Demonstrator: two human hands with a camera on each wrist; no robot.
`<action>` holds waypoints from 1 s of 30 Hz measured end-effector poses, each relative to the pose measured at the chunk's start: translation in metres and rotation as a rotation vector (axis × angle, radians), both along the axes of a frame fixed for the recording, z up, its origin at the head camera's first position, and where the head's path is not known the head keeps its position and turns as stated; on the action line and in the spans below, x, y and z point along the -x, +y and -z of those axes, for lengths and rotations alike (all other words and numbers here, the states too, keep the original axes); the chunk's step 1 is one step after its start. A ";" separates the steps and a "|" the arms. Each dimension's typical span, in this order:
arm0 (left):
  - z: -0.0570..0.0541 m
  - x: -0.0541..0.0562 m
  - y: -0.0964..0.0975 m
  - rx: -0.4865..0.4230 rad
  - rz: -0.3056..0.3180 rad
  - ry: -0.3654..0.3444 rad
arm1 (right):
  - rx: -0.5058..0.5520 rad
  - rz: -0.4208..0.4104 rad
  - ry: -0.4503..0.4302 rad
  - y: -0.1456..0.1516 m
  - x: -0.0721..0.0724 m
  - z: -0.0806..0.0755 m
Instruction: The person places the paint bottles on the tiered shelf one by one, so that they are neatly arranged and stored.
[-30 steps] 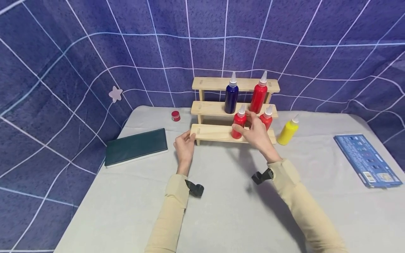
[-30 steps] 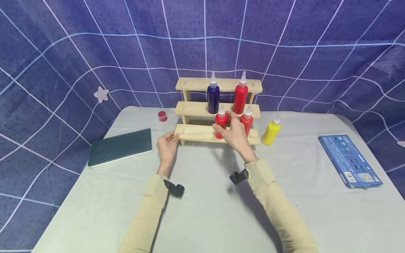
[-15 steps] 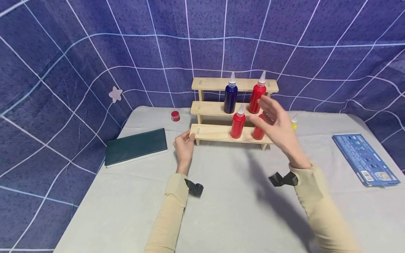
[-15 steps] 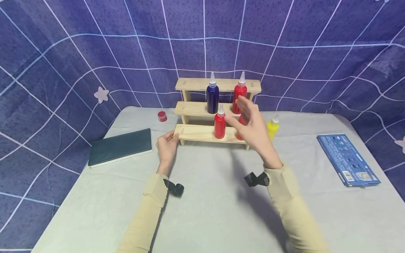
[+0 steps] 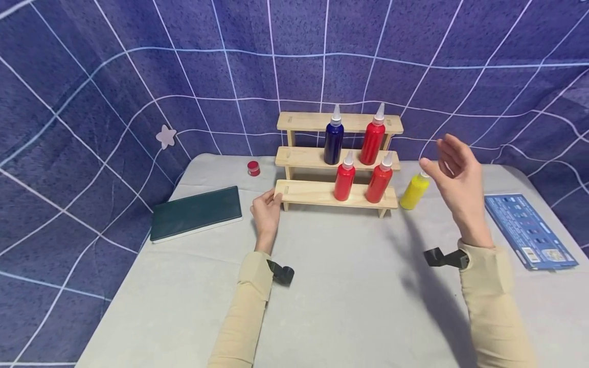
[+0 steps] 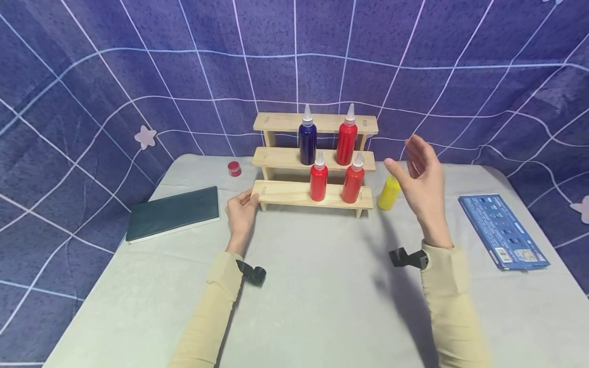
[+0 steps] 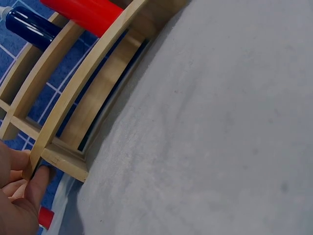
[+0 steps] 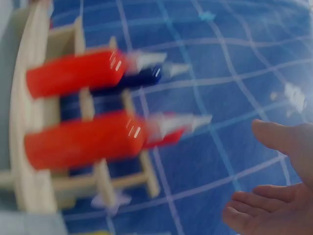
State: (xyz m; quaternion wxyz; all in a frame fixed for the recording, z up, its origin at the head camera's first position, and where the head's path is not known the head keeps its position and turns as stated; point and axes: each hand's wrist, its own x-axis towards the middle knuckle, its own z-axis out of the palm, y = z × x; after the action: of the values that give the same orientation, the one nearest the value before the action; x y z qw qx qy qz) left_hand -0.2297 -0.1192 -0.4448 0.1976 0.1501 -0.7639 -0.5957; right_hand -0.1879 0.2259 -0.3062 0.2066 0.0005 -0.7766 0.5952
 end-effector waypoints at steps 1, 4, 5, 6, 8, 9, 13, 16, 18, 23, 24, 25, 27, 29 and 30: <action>0.000 0.000 0.000 0.001 0.000 0.002 | -0.009 0.020 -0.024 0.004 0.002 0.004; 0.002 0.000 -0.001 0.006 0.001 0.004 | -0.041 0.041 -0.099 0.016 0.009 0.017; 0.002 0.000 -0.002 0.005 0.002 0.004 | -0.056 0.039 -0.125 0.019 0.011 0.023; 0.002 0.000 -0.002 0.005 0.002 0.004 | -0.062 0.029 -0.147 0.022 0.014 0.028; 0.003 -0.001 -0.002 0.007 0.000 0.002 | -0.089 -0.005 -0.187 0.027 0.019 0.040; 0.003 -0.001 -0.002 0.008 -0.001 0.001 | -0.098 -0.026 -0.205 0.030 0.022 0.046; 0.002 -0.001 -0.002 0.004 -0.006 -0.003 | -0.118 -0.094 -0.267 0.035 0.031 0.070; 0.002 -0.002 -0.001 -0.003 -0.006 -0.004 | -0.156 -0.120 -0.295 0.037 0.036 0.085; 0.002 -0.002 0.000 -0.008 -0.006 -0.005 | -0.189 -0.123 -0.299 0.038 0.039 0.093; 0.001 -0.001 0.000 -0.009 -0.003 -0.001 | -0.235 -0.100 -0.292 0.036 0.043 0.105; 0.001 -0.001 0.000 -0.009 -0.002 -0.001 | -0.233 -0.097 -0.293 0.036 0.043 0.107; 0.001 -0.001 0.000 -0.006 -0.003 -0.001 | -0.226 -0.095 -0.295 0.036 0.043 0.108; 0.001 0.000 0.000 -0.003 -0.004 -0.001 | -0.213 -0.093 -0.297 0.037 0.044 0.111; 0.001 0.000 0.000 -0.003 -0.006 0.000 | -0.201 -0.082 -0.295 0.038 0.044 0.113; 0.001 0.000 0.000 -0.004 -0.008 0.000 | -0.196 -0.078 -0.290 0.039 0.044 0.114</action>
State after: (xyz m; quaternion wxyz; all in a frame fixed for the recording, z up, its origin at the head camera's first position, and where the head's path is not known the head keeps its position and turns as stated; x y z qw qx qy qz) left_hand -0.2300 -0.1188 -0.4457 0.1997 0.1534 -0.7622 -0.5963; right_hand -0.2319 0.2644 -0.4203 0.0682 -0.0351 -0.8518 0.5181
